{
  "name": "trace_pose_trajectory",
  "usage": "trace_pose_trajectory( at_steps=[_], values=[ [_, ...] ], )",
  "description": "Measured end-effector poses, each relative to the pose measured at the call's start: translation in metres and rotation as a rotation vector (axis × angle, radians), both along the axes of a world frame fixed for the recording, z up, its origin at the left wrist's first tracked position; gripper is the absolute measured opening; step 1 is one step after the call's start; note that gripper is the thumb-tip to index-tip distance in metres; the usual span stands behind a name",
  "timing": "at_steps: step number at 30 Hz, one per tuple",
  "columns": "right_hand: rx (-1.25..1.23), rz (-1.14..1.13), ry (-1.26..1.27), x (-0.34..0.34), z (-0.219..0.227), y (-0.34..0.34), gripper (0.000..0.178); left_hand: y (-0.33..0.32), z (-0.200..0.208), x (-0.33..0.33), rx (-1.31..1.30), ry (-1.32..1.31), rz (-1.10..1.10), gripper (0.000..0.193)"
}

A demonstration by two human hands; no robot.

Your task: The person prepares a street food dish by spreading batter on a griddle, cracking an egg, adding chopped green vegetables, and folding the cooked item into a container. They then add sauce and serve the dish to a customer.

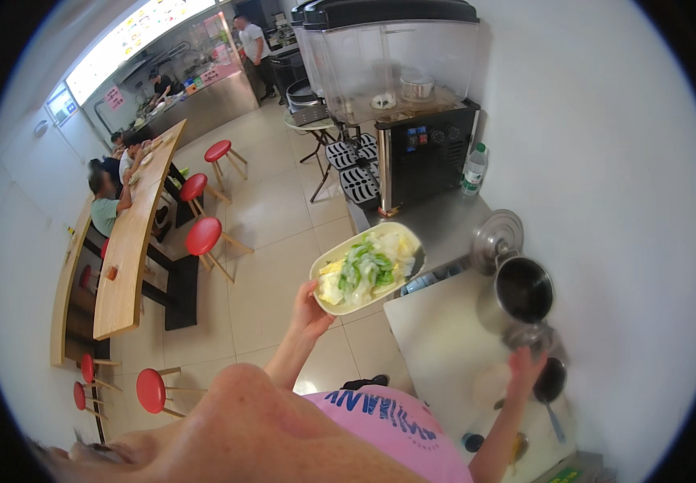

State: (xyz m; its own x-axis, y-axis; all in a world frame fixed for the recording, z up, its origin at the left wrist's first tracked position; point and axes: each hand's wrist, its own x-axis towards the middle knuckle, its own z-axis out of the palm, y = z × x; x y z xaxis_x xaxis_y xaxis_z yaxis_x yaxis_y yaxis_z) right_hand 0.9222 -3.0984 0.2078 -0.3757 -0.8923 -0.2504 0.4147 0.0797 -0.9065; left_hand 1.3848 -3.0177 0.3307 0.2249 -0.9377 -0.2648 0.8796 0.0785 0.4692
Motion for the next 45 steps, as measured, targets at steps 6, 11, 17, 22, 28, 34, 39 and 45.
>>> trace_pose_trajectory(
  at_steps=[6, 11, 17, 22, 28, 34, 39, 45],
  values=[
    [0.012, 0.084, 0.016, -0.008, -0.001, -0.024, 0.047, 0.044, -0.001, 0.014, -0.004, -0.059, 0.235, 0.048],
    [-0.010, 0.093, 0.064, -0.022, -0.020, -0.053, 0.020, 0.069, -0.001, 0.021, 0.017, -0.064, 0.356, 0.046],
    [0.096, -0.136, -0.196, -0.029, -0.040, -0.090, 0.017, 0.078, -0.001, 0.021, 0.031, -0.050, 0.419, 0.043],
    [-0.156, 0.148, -0.150, -0.054, -0.049, -0.088, 0.007, 0.062, -0.017, 0.034, -0.055, -0.062, 0.341, 0.044],
    [0.094, 0.117, 0.070, 0.008, -0.004, -0.065, 0.057, 0.054, -0.024, 0.037, 0.091, -0.078, 0.192, 0.054],
    [0.138, -0.027, 0.308, 0.071, 0.021, 0.008, 0.045, 0.010, 0.007, 0.024, 0.115, -0.112, -0.102, 0.064],
    [0.467, 0.039, 0.012, 0.109, 0.064, 0.138, 0.053, -0.005, 0.038, 0.052, 0.097, -0.129, -0.467, 0.072],
    [0.311, -0.473, 0.069, 0.052, 0.117, 0.134, 0.051, -0.032, 0.056, 0.047, 0.073, -0.087, -0.815, 0.073]
  ],
)
